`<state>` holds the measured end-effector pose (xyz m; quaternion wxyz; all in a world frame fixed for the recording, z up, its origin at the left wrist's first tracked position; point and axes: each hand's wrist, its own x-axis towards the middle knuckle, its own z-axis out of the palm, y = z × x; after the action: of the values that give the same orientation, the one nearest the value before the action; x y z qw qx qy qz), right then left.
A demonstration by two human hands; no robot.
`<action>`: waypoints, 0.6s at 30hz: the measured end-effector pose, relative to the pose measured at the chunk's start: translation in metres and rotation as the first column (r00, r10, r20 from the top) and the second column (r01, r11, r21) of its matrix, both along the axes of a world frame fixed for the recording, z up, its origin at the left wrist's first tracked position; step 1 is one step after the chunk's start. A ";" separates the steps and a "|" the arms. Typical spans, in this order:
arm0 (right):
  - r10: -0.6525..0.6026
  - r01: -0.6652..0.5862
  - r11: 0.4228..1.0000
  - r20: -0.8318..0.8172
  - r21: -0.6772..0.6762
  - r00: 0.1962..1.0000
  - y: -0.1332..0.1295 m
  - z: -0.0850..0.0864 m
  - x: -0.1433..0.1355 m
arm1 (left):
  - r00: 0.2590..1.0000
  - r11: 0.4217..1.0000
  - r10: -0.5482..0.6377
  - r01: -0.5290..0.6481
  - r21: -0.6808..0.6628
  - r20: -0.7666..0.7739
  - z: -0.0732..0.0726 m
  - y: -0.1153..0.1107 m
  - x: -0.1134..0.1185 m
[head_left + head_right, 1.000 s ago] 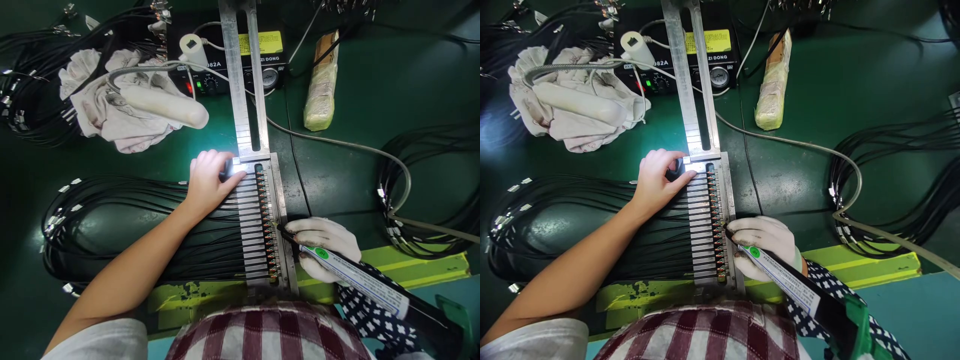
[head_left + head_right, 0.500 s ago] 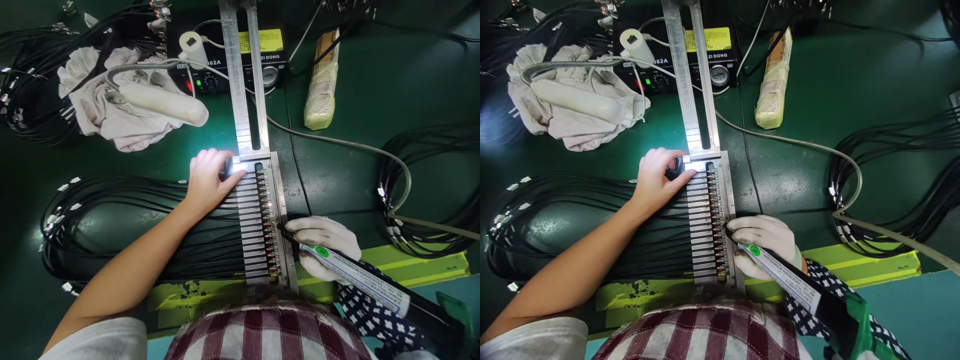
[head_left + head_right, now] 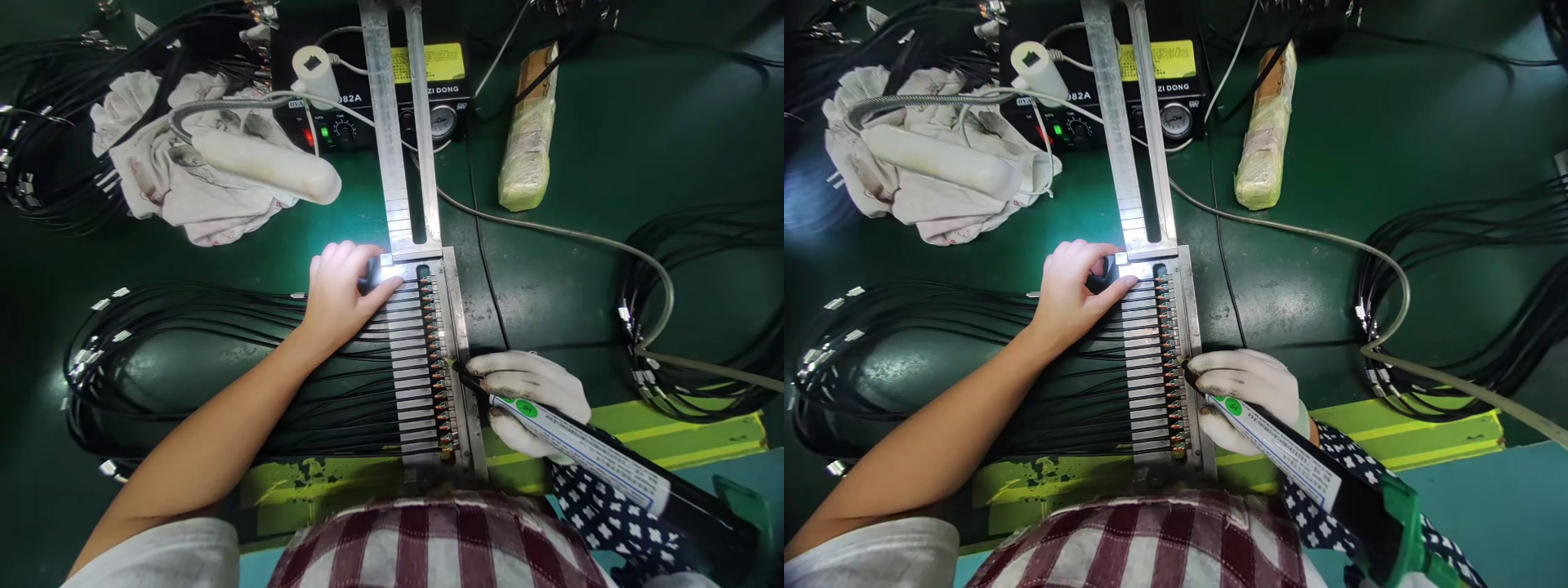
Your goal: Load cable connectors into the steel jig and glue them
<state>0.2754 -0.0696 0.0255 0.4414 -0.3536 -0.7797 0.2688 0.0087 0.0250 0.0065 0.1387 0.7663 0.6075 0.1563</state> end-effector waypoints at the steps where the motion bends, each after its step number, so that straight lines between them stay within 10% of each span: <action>1: -0.002 0.002 1.000 -0.002 -0.003 1.000 0.000 0.000 0.000 | 1.000 1.000 0.000 0.000 -0.001 0.000 0.000 0.000 0.000; 18: -0.020 0.020 0.999 -0.016 0.026 1.000 -0.001 -0.001 0.001 | 1.000 1.000 -0.006 0.006 -0.005 -0.005 0.000 0.000 0.000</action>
<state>0.2764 -0.0704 0.0247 0.4549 -0.3535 -0.7760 0.2568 0.0084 0.0254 0.0066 0.1395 0.7680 0.6061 0.1526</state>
